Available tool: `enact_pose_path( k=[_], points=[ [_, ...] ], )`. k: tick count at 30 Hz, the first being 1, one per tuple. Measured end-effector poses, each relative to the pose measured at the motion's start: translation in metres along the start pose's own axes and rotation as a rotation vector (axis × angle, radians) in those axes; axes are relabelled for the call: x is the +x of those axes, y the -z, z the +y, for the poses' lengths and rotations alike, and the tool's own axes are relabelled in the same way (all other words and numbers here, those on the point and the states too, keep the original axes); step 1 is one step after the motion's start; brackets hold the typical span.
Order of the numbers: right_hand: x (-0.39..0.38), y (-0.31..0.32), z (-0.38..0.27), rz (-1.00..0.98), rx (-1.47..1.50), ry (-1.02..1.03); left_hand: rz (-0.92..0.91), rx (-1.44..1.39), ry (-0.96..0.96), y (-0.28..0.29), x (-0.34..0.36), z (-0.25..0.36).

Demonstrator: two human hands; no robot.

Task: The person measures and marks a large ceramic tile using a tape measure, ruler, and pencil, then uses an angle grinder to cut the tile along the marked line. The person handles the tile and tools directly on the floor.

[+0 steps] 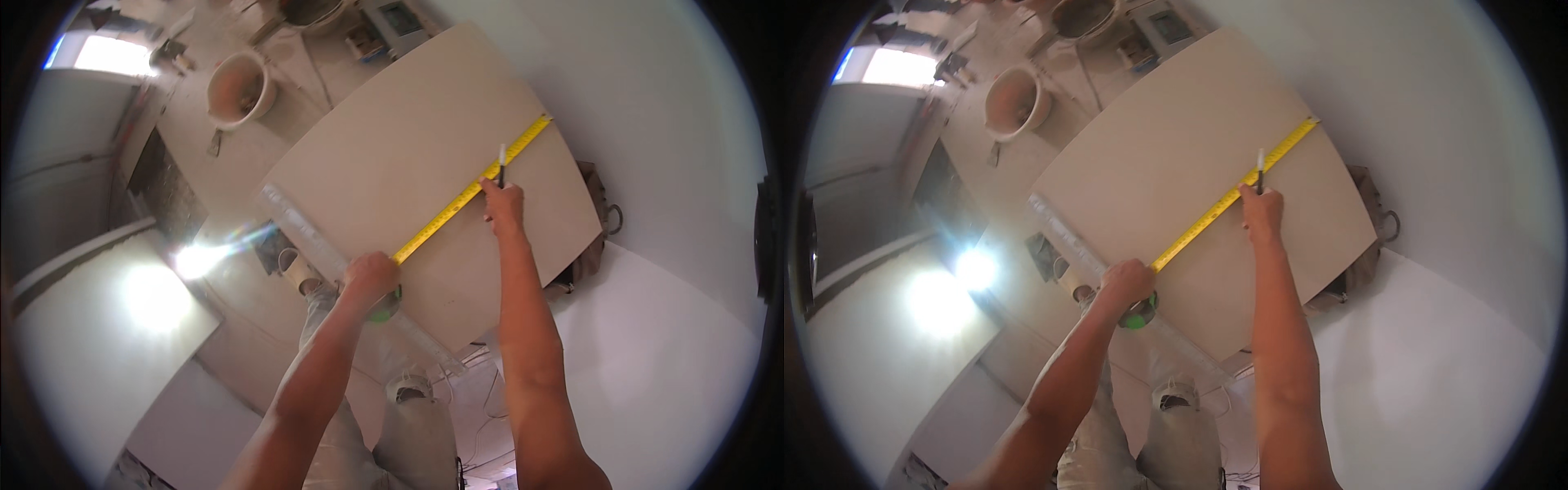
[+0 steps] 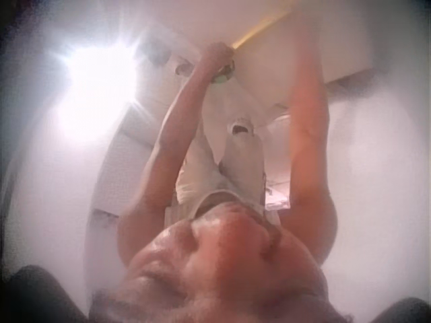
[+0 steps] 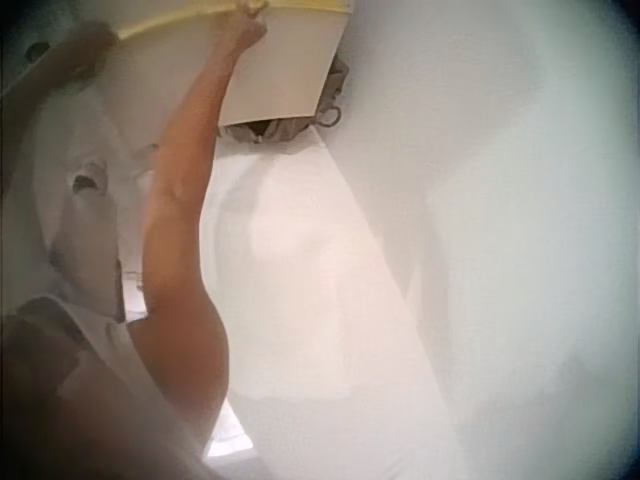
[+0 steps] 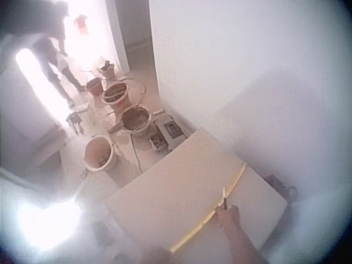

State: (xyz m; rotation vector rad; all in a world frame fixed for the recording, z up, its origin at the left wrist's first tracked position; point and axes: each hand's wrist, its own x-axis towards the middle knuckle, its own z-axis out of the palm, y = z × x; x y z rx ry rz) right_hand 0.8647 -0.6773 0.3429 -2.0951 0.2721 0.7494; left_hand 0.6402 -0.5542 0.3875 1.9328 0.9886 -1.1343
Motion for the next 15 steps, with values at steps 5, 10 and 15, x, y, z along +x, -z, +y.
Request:
enact_pose_path(
  k=[5, 10, 15],
  points=[
    [-0.001, -0.003, -0.01, 0.029, -0.052, -0.015, -0.011, 0.009, 0.006, 0.004, 0.0, -0.002],
    [-0.002, 0.004, -0.007, -0.012, -0.055, -0.022, -0.01, 0.033, -0.01, 0.001, 0.001, -0.001],
    [0.001, 0.006, -0.006, -0.005, -0.068, -0.022, -0.036, 0.014, -0.035, 0.009, -0.003, 0.0]
  ],
)
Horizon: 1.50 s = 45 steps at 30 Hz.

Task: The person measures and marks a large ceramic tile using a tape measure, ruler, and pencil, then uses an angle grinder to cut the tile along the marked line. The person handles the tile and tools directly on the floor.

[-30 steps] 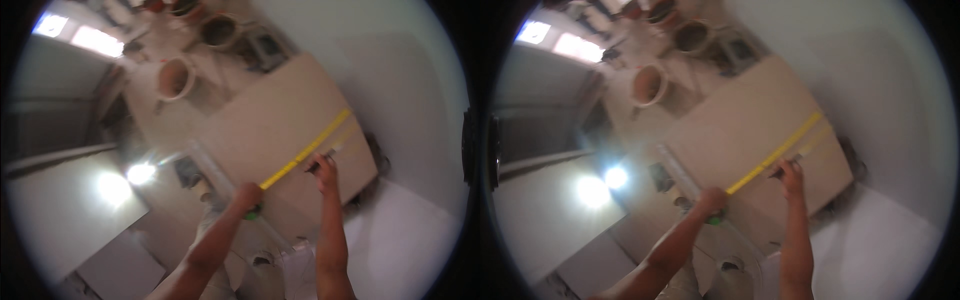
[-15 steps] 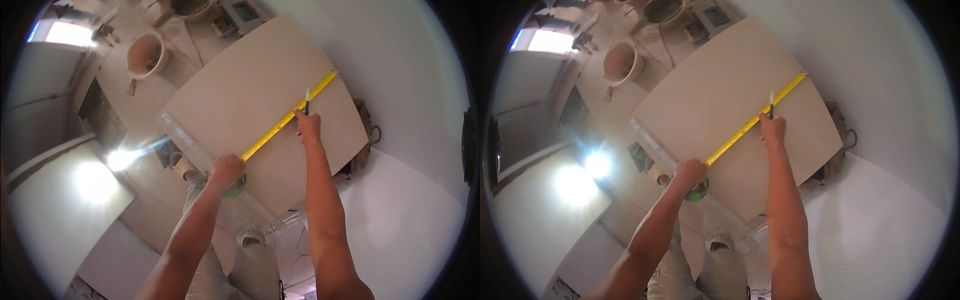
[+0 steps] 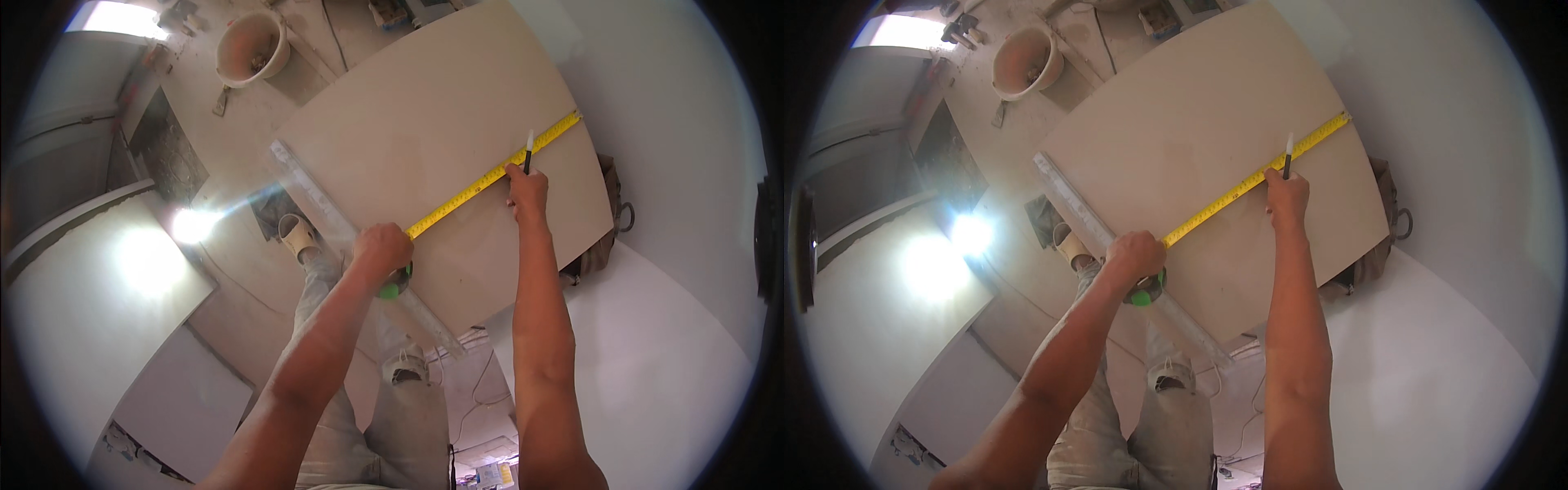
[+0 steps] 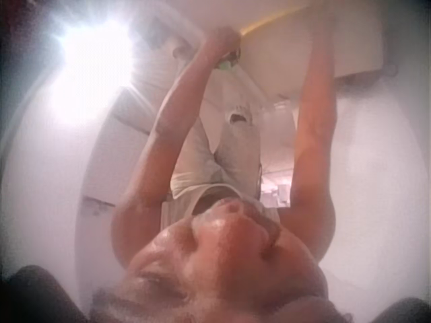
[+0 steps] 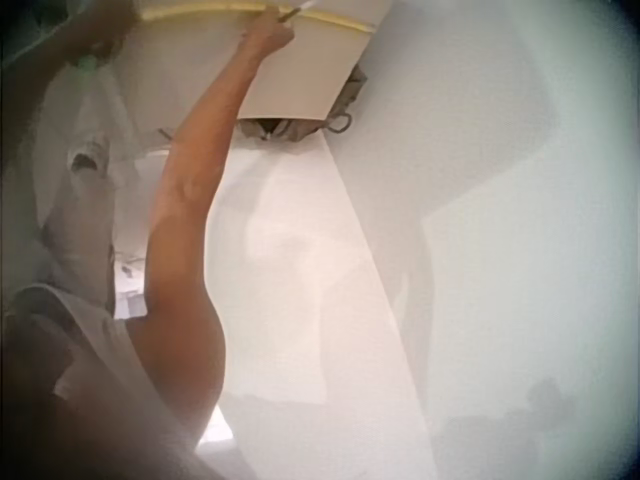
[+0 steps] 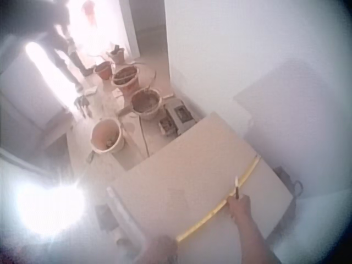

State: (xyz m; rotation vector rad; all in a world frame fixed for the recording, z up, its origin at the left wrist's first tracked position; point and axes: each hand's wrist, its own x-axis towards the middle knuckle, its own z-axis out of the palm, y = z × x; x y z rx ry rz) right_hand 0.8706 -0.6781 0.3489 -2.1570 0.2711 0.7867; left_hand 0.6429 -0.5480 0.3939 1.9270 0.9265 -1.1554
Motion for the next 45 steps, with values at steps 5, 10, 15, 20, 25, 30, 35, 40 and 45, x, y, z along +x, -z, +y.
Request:
enact_pose_path(
  k=[5, 10, 15, 20, 25, 30, 35, 40, 45],
  points=[
    [0.002, -0.001, 0.002, -0.01, 0.028, 0.041, 0.057, -0.003, 0.06, 0.003, -0.004, 0.007],
    [0.006, 0.004, 0.008, -0.076, 0.007, 0.026, 0.042, -0.017, 0.092, 0.002, 0.003, 0.005],
    [0.001, 0.02, -0.006, -0.137, 0.203, 0.051, 0.002, 0.143, -0.056, -0.006, 0.016, -0.008],
    [-0.009, 0.032, -0.029, -0.437, 0.185, 0.209, -0.012, 0.09, 0.022, -0.003, 0.015, -0.005],
    [-0.017, 0.014, -0.02, -0.626, -0.021, 0.345, 0.013, 0.222, -0.069, -0.004, 0.014, -0.002],
    [-0.019, 0.003, -0.015, -0.471, 0.2, 0.241, 0.06, 0.206, -0.052, -0.004, 0.014, -0.002],
    [0.008, -0.002, 0.011, -0.18, 0.374, -0.025, 0.057, 0.473, -0.294, -0.025, 0.037, -0.026],
    [-0.003, 0.001, 0.006, -0.091, 0.064, -0.059, -0.016, 0.197, -0.098, -0.009, 0.025, -0.01],
    [0.001, -0.008, 0.008, 0.018, -0.123, 0.015, -0.052, 0.05, 0.03, 0.007, 0.013, -0.006]
  ],
)
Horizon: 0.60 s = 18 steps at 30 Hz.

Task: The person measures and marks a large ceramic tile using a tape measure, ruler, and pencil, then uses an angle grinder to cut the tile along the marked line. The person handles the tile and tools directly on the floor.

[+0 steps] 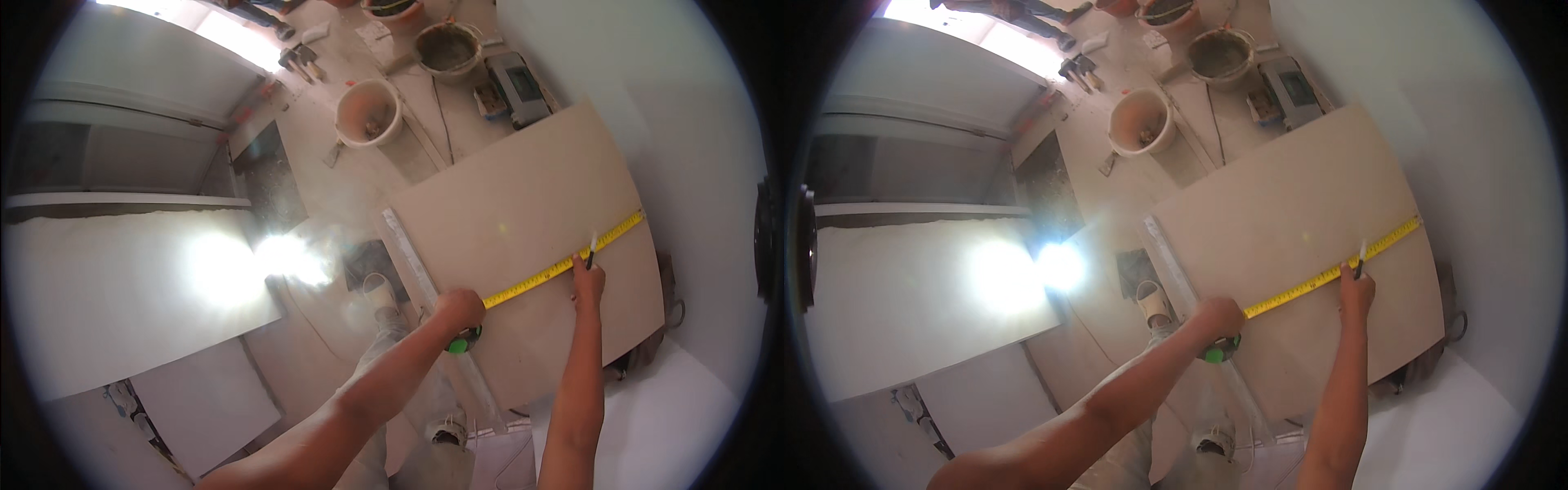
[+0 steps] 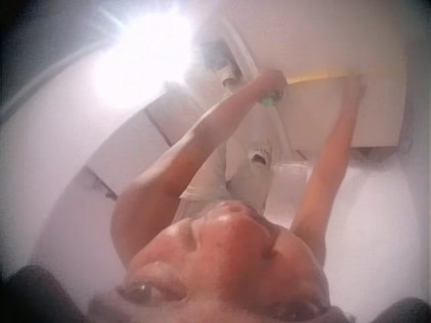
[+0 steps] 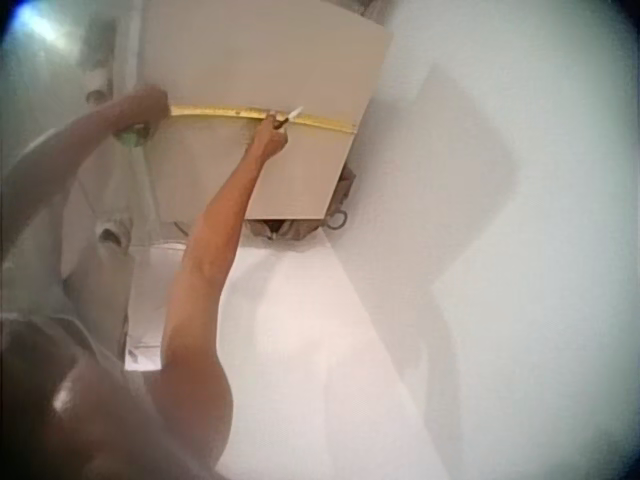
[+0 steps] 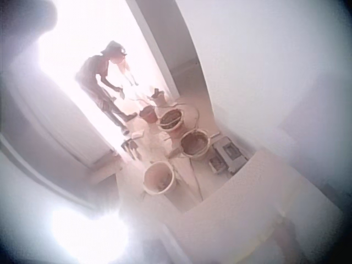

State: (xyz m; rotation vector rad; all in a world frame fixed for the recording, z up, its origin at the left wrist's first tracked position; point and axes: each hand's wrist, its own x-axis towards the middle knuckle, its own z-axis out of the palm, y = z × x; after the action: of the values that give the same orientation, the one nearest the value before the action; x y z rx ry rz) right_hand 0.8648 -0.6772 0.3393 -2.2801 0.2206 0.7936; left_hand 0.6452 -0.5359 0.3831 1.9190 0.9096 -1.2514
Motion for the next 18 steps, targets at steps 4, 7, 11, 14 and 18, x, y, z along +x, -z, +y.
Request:
enact_pose_path(
  k=[4, 7, 11, 14, 18],
  points=[
    [0.01, 0.004, 0.01, -0.001, 0.038, 0.015, -0.008, 0.028, -0.029, 0.001, 0.002, 0.008],
    [0.0, 0.008, 0.017, -0.054, 0.2, 0.008, 0.012, 0.028, -0.117, -0.003, 0.004, 0.003],
    [-0.044, 0.019, 0.053, 0.023, 0.395, 0.082, 0.019, 0.03, -0.464, -0.024, 0.014, -0.019],
    [-0.091, 0.027, 0.083, 0.041, 0.368, 0.078, 0.066, -0.131, -0.723, -0.027, -0.016, -0.03],
    [-0.171, 0.002, 0.079, -0.113, 0.229, 0.029, 0.059, -0.262, -0.75, -0.105, -0.028, -0.08]
  ],
)
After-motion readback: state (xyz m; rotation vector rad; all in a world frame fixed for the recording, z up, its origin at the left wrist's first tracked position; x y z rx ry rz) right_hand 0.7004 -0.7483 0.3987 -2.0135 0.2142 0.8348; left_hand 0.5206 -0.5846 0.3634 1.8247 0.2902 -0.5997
